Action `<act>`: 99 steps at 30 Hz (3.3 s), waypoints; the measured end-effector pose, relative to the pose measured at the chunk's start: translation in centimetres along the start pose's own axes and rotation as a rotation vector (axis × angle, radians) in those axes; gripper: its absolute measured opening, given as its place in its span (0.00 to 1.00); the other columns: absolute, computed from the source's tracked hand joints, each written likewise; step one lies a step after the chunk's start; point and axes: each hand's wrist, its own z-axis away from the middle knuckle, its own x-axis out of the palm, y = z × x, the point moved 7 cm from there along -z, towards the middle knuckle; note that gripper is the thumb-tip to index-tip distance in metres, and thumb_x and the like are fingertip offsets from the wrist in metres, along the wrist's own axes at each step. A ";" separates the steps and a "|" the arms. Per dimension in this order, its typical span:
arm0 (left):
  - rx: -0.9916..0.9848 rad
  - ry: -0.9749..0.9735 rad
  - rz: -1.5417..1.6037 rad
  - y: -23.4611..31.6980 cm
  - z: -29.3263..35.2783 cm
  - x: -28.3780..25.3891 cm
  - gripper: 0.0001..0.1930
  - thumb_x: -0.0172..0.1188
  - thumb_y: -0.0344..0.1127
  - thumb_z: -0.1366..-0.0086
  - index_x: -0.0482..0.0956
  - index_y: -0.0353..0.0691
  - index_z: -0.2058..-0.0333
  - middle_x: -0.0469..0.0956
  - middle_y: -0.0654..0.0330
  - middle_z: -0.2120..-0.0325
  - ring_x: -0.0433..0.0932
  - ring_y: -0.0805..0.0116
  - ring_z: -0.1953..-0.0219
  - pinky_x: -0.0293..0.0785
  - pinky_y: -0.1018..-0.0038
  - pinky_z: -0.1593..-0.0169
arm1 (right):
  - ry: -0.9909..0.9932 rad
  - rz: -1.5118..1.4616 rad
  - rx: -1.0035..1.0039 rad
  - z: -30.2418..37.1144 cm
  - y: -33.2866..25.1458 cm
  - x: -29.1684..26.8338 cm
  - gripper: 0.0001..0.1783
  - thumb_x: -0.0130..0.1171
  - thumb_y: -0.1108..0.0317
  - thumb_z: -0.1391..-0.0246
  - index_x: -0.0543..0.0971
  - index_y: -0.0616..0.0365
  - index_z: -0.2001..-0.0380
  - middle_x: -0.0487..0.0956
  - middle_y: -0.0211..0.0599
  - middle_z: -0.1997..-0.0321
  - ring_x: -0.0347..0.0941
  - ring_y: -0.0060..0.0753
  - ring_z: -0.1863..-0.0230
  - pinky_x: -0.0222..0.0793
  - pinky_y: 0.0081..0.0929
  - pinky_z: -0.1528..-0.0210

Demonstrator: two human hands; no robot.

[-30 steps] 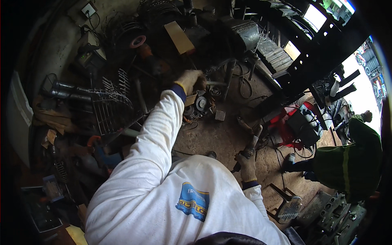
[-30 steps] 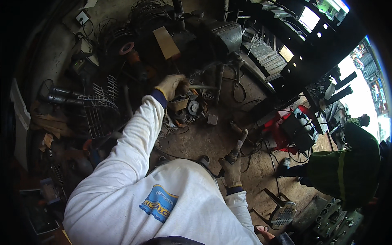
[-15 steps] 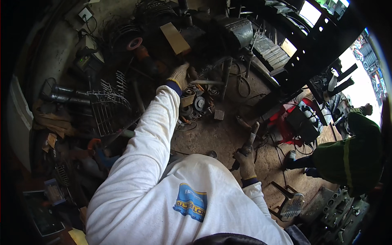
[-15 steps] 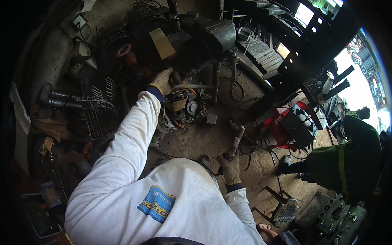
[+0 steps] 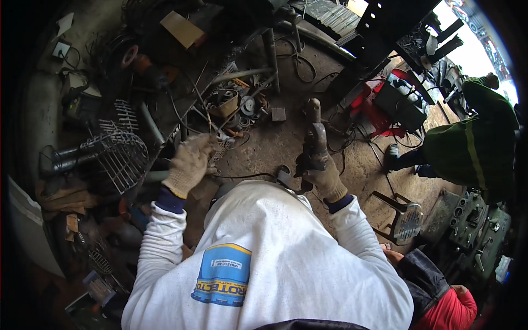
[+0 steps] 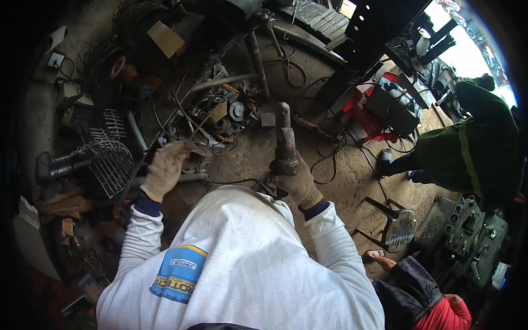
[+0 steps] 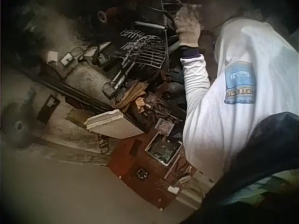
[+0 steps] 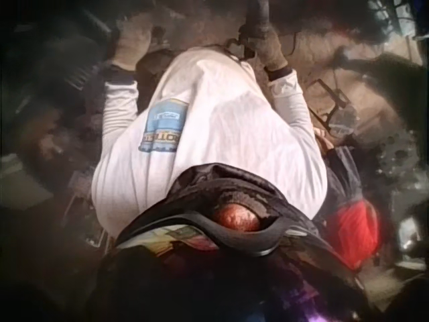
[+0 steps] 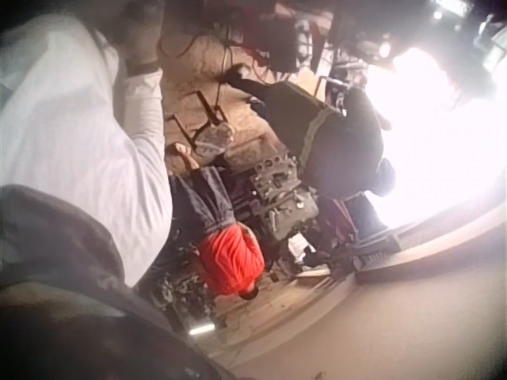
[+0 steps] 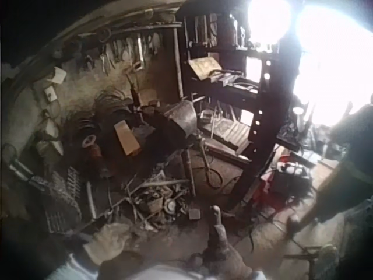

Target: The person hammers a metal fan guard on a workbench, using a hammer to shape the metal. The person welds a metal rod to the guard with a welding torch.

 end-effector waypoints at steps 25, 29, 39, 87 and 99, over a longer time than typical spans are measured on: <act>0.054 -0.117 -0.171 -5.7 -2.4 -12.1 0.31 0.62 0.24 0.39 0.71 0.47 0.37 0.78 0.54 0.56 0.81 0.52 0.54 0.82 0.62 0.56 | -0.207 -0.082 0.037 1.2 -4.4 5.8 0.38 0.76 0.68 0.61 0.73 0.59 0.44 0.81 0.32 0.58 0.78 0.27 0.58 0.79 0.31 0.52; 0.030 -0.105 -0.136 -6.1 -2.2 -12.9 0.30 0.61 0.26 0.39 0.71 0.47 0.36 0.75 0.57 0.54 0.77 0.56 0.50 0.79 0.64 0.50 | -0.221 -0.024 -0.008 0.7 -4.4 5.8 0.46 0.81 0.55 0.59 0.70 0.62 0.40 0.82 0.35 0.58 0.80 0.28 0.61 0.81 0.30 0.59; 0.043 -0.104 -0.114 -7.3 -0.1 -12.1 0.29 0.60 0.28 0.36 0.71 0.48 0.35 0.75 0.57 0.47 0.77 0.59 0.48 0.80 0.67 0.50 | -0.252 0.138 -0.096 -0.8 -4.7 6.4 0.42 0.76 0.67 0.59 0.70 0.60 0.39 0.80 0.31 0.60 0.77 0.24 0.62 0.78 0.27 0.60; -0.076 -0.053 0.093 1.5 -7.8 -9.8 0.23 0.64 0.40 0.35 0.77 0.53 0.41 0.82 0.62 0.63 0.85 0.63 0.65 0.83 0.66 0.63 | -0.164 0.274 -0.044 1.1 -6.6 8.2 0.52 0.77 0.71 0.64 0.66 0.60 0.32 0.79 0.33 0.51 0.77 0.26 0.55 0.77 0.29 0.49; -0.057 -0.040 0.054 2.2 -8.0 -10.3 0.24 0.66 0.42 0.38 0.77 0.50 0.42 0.82 0.62 0.63 0.86 0.62 0.64 0.84 0.67 0.64 | -0.177 0.372 -0.061 0.7 -6.9 8.1 0.55 0.78 0.67 0.65 0.65 0.62 0.31 0.79 0.36 0.51 0.77 0.27 0.54 0.77 0.29 0.48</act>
